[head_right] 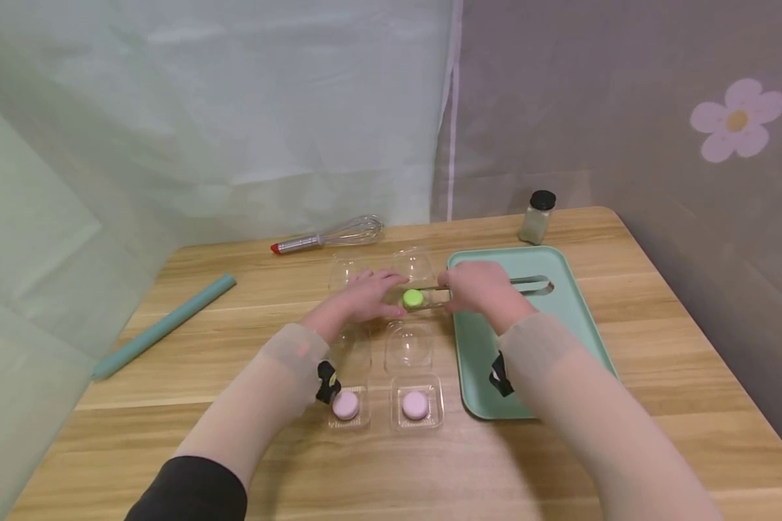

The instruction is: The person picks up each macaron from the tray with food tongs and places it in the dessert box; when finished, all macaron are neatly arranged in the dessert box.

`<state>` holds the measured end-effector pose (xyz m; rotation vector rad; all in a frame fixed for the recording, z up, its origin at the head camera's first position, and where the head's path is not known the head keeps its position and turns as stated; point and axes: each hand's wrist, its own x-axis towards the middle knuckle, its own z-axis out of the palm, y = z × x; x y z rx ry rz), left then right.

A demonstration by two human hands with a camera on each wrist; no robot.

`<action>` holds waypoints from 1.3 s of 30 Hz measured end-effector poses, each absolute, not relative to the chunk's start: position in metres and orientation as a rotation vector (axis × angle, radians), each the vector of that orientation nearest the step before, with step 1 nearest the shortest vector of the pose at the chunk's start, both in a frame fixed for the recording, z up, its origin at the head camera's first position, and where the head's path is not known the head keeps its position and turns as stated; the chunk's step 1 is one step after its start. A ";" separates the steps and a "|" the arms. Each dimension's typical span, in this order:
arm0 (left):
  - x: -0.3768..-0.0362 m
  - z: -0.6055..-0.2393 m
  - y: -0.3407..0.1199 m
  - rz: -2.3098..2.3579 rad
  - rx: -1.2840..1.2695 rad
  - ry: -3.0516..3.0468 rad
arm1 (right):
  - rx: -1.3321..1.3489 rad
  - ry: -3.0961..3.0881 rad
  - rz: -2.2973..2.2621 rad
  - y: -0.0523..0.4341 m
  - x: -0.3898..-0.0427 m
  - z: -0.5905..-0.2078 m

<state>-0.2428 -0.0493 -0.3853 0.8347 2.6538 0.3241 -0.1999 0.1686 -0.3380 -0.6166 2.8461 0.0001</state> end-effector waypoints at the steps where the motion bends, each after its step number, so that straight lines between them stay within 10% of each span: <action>1: -0.243 -0.385 -0.049 0.326 0.835 2.654 | -0.615 2.848 0.004 0.169 -0.200 -0.338; 39: -0.242 -0.378 -0.105 0.352 0.810 2.760 | -0.653 2.885 -0.244 0.222 -0.171 -0.333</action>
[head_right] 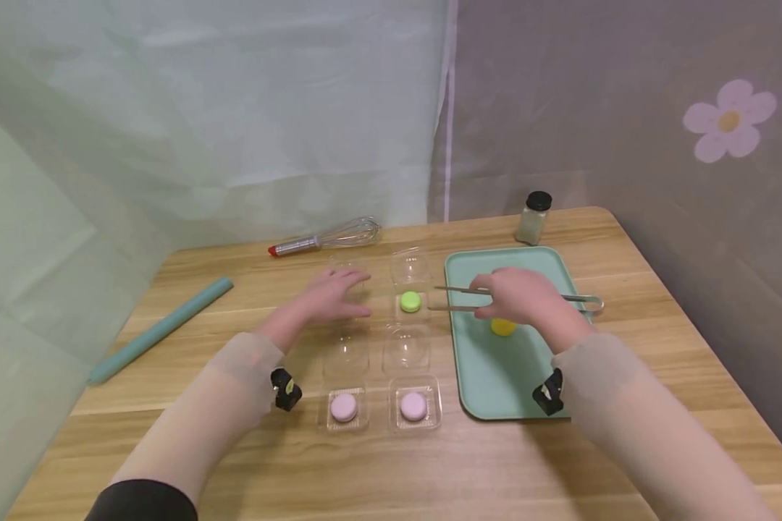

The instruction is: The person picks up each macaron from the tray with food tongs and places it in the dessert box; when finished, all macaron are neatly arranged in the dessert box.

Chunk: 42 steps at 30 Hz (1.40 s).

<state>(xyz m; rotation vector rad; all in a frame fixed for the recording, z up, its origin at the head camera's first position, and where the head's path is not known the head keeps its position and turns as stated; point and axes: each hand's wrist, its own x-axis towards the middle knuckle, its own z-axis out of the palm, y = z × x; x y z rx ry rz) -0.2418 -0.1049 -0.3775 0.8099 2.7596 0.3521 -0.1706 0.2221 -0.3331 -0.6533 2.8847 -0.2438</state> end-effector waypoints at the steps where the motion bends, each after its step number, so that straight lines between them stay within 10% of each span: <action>1: -0.241 -0.378 -0.109 0.349 0.803 2.759 | -0.642 2.884 -0.251 0.225 -0.169 -0.333; 42: -0.239 -0.388 -0.163 0.365 0.704 2.792 | -0.569 2.980 -0.439 0.309 -0.120 -0.350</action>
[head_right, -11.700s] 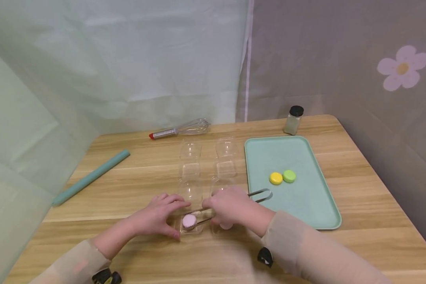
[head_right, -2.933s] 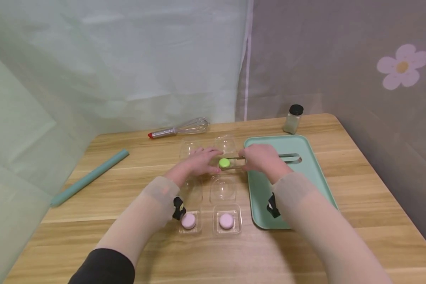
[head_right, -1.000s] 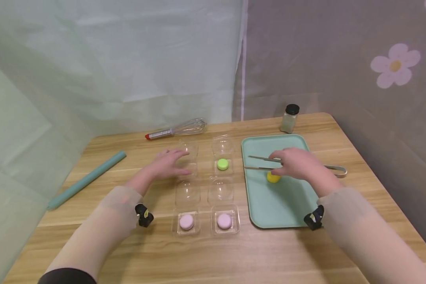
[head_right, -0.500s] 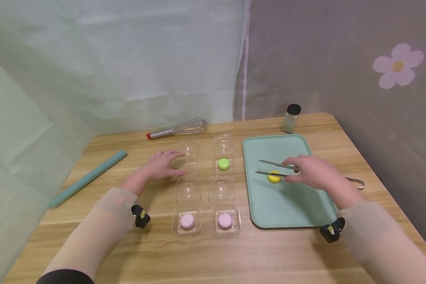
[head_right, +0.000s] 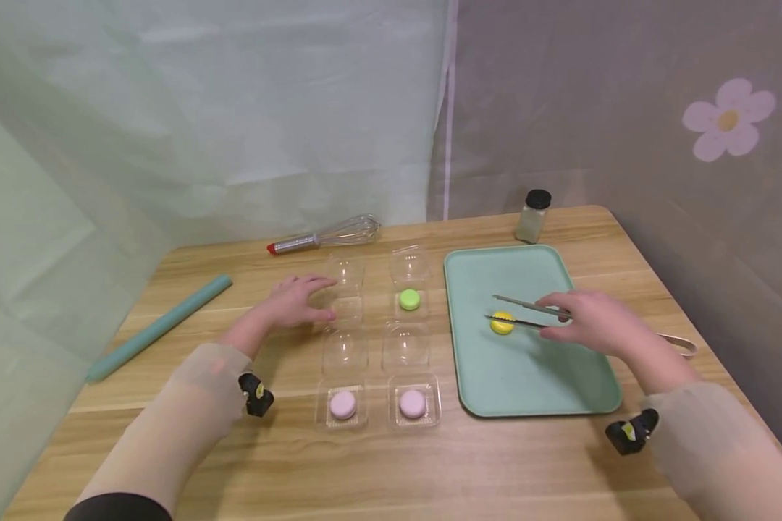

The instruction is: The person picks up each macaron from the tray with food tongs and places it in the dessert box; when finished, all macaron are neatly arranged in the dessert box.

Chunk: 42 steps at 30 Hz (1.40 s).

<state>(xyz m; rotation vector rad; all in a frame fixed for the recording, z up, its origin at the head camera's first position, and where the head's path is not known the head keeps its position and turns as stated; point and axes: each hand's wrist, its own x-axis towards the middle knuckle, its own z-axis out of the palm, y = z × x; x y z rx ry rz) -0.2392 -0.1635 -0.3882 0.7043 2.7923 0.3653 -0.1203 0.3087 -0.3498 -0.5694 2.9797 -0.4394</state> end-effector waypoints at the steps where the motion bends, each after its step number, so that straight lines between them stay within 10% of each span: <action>1: -0.239 -0.387 -0.163 0.370 0.702 2.788 | -0.563 2.979 -0.438 0.309 -0.120 -0.350; 42: -0.237 -0.386 -0.158 0.315 0.723 2.782 | -0.549 2.947 -0.366 0.318 -0.114 -0.374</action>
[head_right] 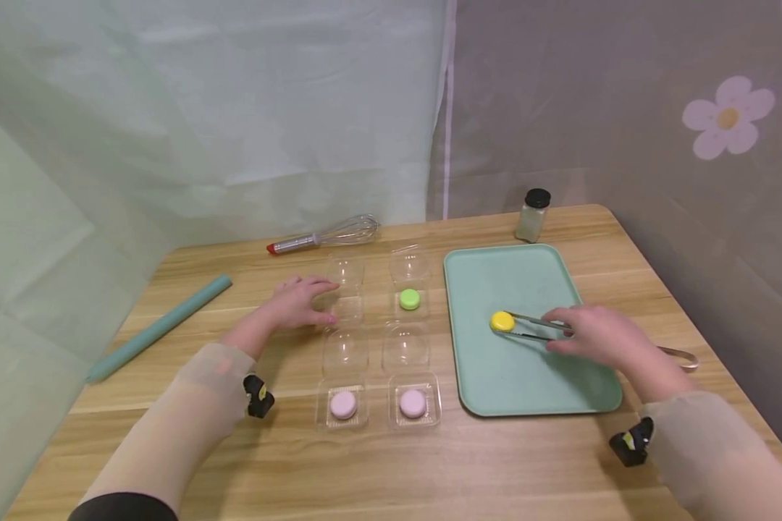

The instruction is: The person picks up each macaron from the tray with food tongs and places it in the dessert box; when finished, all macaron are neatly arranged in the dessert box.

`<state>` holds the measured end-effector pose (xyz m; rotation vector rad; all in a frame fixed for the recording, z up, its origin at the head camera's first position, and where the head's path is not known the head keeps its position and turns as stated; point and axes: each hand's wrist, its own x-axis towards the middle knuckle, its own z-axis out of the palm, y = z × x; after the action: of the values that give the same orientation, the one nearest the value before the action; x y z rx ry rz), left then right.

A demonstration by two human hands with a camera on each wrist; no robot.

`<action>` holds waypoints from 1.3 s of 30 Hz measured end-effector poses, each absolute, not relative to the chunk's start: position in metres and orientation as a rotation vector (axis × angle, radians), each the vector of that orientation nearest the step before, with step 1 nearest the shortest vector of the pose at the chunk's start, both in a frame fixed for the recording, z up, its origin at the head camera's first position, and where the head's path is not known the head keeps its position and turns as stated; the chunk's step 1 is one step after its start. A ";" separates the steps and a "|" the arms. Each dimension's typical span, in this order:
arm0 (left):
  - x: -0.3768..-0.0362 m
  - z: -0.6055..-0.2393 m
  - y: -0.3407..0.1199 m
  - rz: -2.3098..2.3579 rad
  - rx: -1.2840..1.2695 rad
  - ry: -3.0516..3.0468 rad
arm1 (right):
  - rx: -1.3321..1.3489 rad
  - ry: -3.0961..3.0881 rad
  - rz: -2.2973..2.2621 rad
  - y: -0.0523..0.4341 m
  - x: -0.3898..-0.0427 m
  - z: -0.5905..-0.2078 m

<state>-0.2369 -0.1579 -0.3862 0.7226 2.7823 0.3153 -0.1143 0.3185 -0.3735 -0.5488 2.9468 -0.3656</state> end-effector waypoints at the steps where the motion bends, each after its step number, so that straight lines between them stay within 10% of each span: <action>1: -0.237 -0.386 -0.158 0.314 0.723 2.783 | -0.549 2.948 -0.362 0.318 -0.114 -0.374; 39: -0.238 -0.391 -0.159 0.314 0.718 2.797 | -0.760 2.953 -0.275 0.209 -0.178 -0.338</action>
<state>-0.2384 -0.1591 -0.3909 0.7185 2.7972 0.3145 -0.1777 0.2091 -0.3380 -0.7604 2.9530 -0.2746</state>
